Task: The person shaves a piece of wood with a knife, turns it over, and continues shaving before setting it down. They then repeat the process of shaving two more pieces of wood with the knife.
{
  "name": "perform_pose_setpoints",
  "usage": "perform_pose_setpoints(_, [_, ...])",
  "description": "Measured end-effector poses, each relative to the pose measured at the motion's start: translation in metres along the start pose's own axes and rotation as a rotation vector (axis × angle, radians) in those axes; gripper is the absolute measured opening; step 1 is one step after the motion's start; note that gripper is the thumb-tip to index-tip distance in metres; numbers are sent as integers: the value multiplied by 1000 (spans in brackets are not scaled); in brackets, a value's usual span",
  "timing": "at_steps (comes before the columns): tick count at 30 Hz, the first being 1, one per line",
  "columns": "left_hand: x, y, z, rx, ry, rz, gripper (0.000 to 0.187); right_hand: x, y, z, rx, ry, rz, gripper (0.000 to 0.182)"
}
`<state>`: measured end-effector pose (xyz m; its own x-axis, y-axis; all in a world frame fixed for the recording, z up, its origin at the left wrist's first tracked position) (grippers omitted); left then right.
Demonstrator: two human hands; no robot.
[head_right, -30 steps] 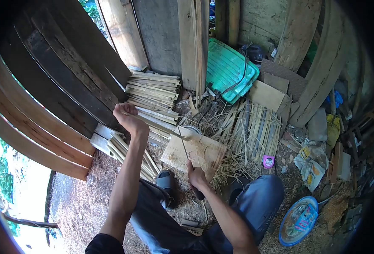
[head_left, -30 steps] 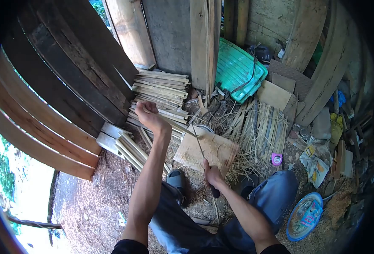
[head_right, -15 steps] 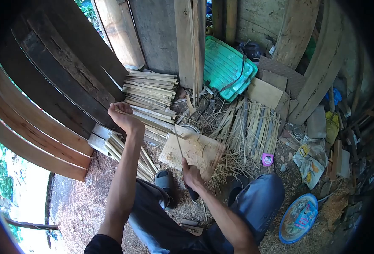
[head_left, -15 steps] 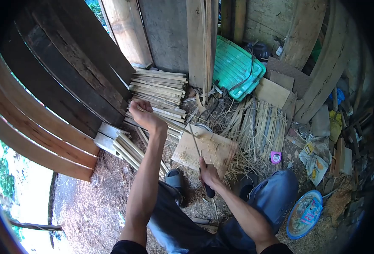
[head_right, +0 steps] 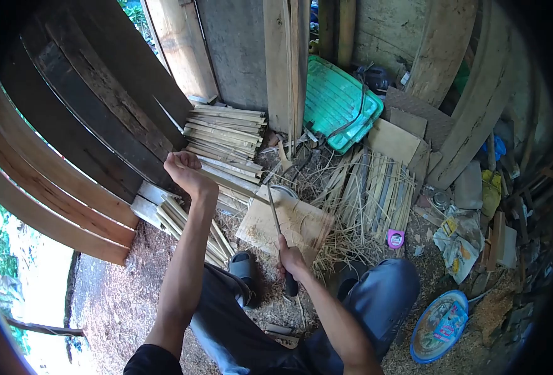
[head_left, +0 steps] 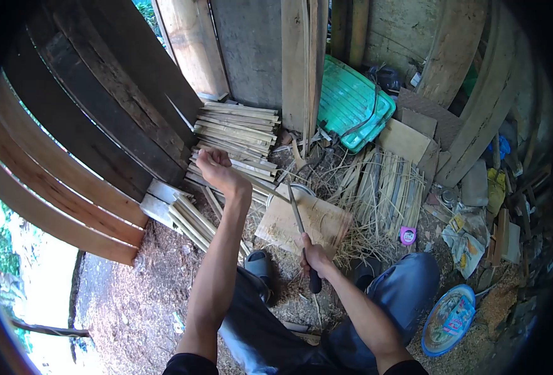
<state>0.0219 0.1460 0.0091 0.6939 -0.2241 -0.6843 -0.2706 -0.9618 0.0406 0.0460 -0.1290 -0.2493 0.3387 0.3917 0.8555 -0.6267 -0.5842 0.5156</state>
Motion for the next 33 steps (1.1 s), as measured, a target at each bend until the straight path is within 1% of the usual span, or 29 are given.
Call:
perform_pose_setpoints(1, [-1,2,-2,9,3,0,28,-6,2,-1,7,-89,-96,66])
perform_pose_setpoints(2, [-3,3,-4,14,2,-1,28,1,0,-1,9,-62,-40,65])
perform_pose_setpoints(3, [-3,5,-4,13,0,0,28,6,6,-5,4,-64,-39,65])
perform_pose_setpoints(5, [-1,1,-4,10,25,-4,28,29,14,-9,-26,-31,80,66])
perform_pose_setpoints(6, [-3,2,-2,7,18,-8,27,11,-12,-7,-53,178,305,66])
perform_pose_setpoints(7, [-5,2,2,1,9,-14,26,11,-8,-6,-45,179,303,66])
perform_pose_setpoints(9, [-8,2,3,0,30,-10,26,-28,4,-4,-94,-124,-136,70])
perform_pose_setpoints(10, [-7,5,4,-10,34,7,26,-25,2,4,-94,14,-79,73])
perform_pose_setpoints(11, [-5,6,3,-18,41,22,26,-23,0,4,-98,12,-73,73])
perform_pose_setpoints(13, [-4,5,3,-21,13,17,26,-10,4,1,-104,81,37,73])
perform_pose_setpoints(14, [-3,4,2,-4,25,28,26,-12,-9,1,-124,237,184,74])
perform_pose_setpoints(15, [-4,2,4,5,36,34,26,-11,-8,0,-116,240,184,74])
perform_pose_setpoints(17, [-7,1,5,-3,41,32,28,-33,-2,-3,-101,57,-53,67])
perform_pose_setpoints(19, [-3,0,2,2,51,45,29,-24,0,3,-92,107,-39,67])
perform_pose_setpoints(21, [4,2,-16,195,39,132,36,-13,2,8,-63,213,-21,66])
perform_pose_setpoints(22, [5,6,-29,298,-46,135,45,-8,3,7,-67,209,-22,66])
perform_pose_setpoints(23, [5,5,-31,302,-49,135,45,9,-1,3,-64,215,81,67])
perform_pose_setpoints(24, [7,6,-39,381,-108,144,48,27,0,-3,-61,219,180,67])
perform_pose_setpoints(25, [12,8,-46,460,-168,158,50,48,13,-7,-63,214,170,67])
perform_pose_setpoints(26, [11,10,-49,461,-196,128,52,85,32,-16,-13,137,238,67])
perform_pose_setpoints(27, [13,12,-49,458,-196,140,52,108,41,-24,37,63,305,68])
perform_pose_setpoints(28, [15,14,-52,476,-201,164,52,108,39,-26,34,63,298,68])
perform_pose_setpoints(30, [21,17,-55,516,-187,210,48,118,34,-29,9,100,424,66])
perform_pose_setpoints(31, [22,18,-55,519,-192,209,48,110,28,-27,9,93,426,66])
perform_pose_setpoints(33, [23,19,-56,551,-179,236,44,44,8,-16,-47,-103,42,65])
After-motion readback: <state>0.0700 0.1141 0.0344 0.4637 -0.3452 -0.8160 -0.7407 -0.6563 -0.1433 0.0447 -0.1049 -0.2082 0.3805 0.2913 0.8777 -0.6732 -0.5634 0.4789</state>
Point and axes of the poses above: each hand's wrist, its own y-axis away from the middle knuckle, its own z-axis out of the back of the hand, x = y × z, the point moved 10 cm from there along -y, towards the middle knuckle, and after that the axes turned 15 degrees about z, right-handed, at the moved point
